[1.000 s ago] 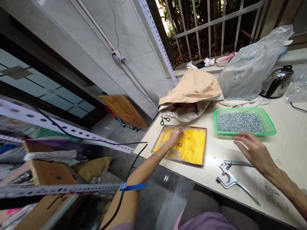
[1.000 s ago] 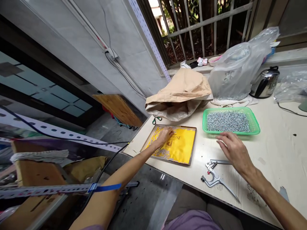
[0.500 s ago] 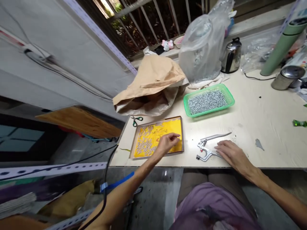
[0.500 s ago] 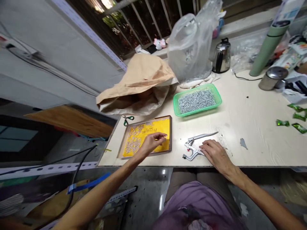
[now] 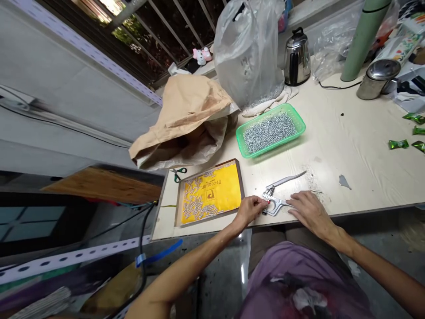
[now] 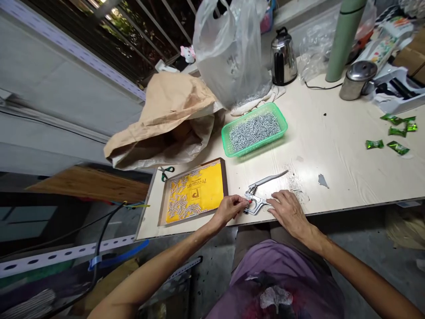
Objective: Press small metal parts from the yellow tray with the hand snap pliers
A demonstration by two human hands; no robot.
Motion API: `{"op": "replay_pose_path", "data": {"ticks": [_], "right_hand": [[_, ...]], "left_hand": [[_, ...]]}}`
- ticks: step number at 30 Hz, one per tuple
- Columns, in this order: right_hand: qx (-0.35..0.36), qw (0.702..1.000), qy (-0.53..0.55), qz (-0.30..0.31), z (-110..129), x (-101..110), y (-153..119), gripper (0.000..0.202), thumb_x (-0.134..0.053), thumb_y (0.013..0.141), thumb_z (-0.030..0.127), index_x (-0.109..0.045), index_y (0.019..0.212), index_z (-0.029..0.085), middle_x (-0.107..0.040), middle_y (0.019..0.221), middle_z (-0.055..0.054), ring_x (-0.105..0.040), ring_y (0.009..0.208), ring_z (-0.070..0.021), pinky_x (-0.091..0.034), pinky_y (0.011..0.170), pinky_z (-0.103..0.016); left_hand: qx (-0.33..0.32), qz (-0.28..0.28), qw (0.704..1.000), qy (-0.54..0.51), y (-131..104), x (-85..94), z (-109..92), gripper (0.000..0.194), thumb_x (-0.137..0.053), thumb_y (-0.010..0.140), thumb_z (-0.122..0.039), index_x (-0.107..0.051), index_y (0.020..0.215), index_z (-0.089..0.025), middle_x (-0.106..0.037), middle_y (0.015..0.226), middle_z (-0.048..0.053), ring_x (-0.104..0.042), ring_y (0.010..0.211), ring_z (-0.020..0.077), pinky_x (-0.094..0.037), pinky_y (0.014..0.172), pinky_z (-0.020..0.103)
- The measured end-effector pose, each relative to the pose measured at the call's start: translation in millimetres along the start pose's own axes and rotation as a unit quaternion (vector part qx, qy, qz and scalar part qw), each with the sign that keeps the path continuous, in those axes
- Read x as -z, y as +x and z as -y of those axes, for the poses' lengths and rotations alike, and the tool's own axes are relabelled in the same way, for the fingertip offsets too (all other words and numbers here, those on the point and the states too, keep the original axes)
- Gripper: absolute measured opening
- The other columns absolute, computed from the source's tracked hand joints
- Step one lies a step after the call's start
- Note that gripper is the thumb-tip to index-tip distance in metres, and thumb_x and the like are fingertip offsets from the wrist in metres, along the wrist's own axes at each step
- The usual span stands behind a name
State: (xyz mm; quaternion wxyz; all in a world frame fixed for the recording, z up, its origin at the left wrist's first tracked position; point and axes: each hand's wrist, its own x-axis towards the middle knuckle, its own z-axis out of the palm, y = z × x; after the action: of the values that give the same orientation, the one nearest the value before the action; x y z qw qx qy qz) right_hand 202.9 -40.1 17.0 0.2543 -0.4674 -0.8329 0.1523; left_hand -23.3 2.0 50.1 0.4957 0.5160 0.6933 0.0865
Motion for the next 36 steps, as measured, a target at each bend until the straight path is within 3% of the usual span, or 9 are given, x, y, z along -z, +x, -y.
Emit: {"op": "replay_pose_path", "data": {"ticks": [4,12,17,22,25,28,31,36], "right_hand": [[-0.007,1.000,0.001,-0.002,-1,-4,-1,0.022,-0.054,0.089,0.020,-0.065,0.107,0.018,-0.064,0.103,-0.011,-0.052,0.102,-0.0249,-0.044,0.086,-0.039],[-0.007,1.000,-0.023,-0.019,-1,-11,-2,0.023,-0.048,0.092,0.018,-0.066,0.105,0.019,-0.066,0.101,-0.009,-0.051,0.101,-0.0244,-0.042,0.086,-0.039],[-0.009,0.999,-0.030,-0.014,-1,-15,-2,0.023,-0.048,0.092,0.018,-0.066,0.106,0.019,-0.066,0.103,-0.009,-0.051,0.104,-0.0243,-0.042,0.087,-0.039],[-0.011,0.999,-0.041,-0.016,-2,-19,-4,0.021,-0.049,0.091,0.017,-0.067,0.102,0.021,-0.067,0.101,-0.009,-0.052,0.106,-0.0252,-0.042,0.088,-0.041],[-0.010,0.999,-0.037,0.001,-4,-11,-1,0.022,-0.053,0.090,0.025,-0.064,0.108,0.021,-0.063,0.115,-0.012,-0.048,0.118,-0.0279,-0.042,0.093,-0.045],[-0.012,0.998,-0.059,0.020,-14,0,8,0.054,-0.065,0.082,0.041,-0.051,0.129,0.019,-0.043,0.141,-0.018,-0.030,0.136,-0.0336,-0.033,0.104,-0.055],[-0.001,0.995,-0.083,0.060,-28,7,20,0.089,-0.075,0.067,0.052,-0.039,0.139,0.014,-0.034,0.147,-0.023,-0.017,0.141,-0.0386,-0.023,0.108,-0.060],[0.010,0.989,-0.101,0.107,-36,7,34,0.104,-0.079,0.056,0.056,-0.036,0.139,0.011,-0.046,0.136,-0.026,-0.030,0.134,-0.0411,-0.019,0.108,-0.062]], "left_hand": [[0.010,0.002,1.000,0.015,1,-1.4,3,0.027,-0.065,0.071,-0.037,-0.067,0.070,-0.011,-0.049,0.045,-0.006,-0.037,0.040,0.0047,-0.031,0.039,0.017],[0.025,0.069,0.997,0.008,7,-0.8,8,0.024,-0.067,0.073,-0.035,-0.064,0.068,-0.012,-0.046,0.042,-0.007,-0.042,0.036,0.0058,-0.037,0.038,0.017],[0.038,0.071,0.996,0.028,9,-0.2,6,0.019,-0.067,0.075,-0.029,-0.065,0.068,-0.011,-0.048,0.041,-0.007,-0.044,0.035,0.0057,-0.038,0.037,0.016],[0.085,0.108,0.990,0.027,10,1.6,2,0.020,-0.073,0.072,-0.030,-0.067,0.069,-0.011,-0.050,0.040,-0.007,-0.047,0.034,0.0055,-0.039,0.038,0.015],[0.093,0.115,0.989,0.021,11,1.6,2,0.020,-0.073,0.073,-0.029,-0.066,0.069,-0.011,-0.051,0.040,-0.006,-0.048,0.034,0.0058,-0.041,0.038,0.015],[0.100,0.112,0.989,0.018,10,1.1,1,0.018,-0.072,0.074,-0.028,-0.067,0.069,-0.011,-0.051,0.040,-0.006,-0.047,0.034,0.0063,-0.042,0.039,0.017],[0.105,0.104,0.989,0.011,8,0.5,-1,0.018,-0.073,0.073,-0.026,-0.066,0.067,-0.011,-0.050,0.039,-0.007,-0.046,0.033,0.0062,-0.042,0.039,0.018],[0.109,0.095,0.989,0.003,4,-0.3,-7,0.019,-0.072,0.074,-0.024,-0.063,0.064,-0.011,-0.047,0.038,-0.008,-0.045,0.032,0.0061,-0.041,0.037,0.018]]}}
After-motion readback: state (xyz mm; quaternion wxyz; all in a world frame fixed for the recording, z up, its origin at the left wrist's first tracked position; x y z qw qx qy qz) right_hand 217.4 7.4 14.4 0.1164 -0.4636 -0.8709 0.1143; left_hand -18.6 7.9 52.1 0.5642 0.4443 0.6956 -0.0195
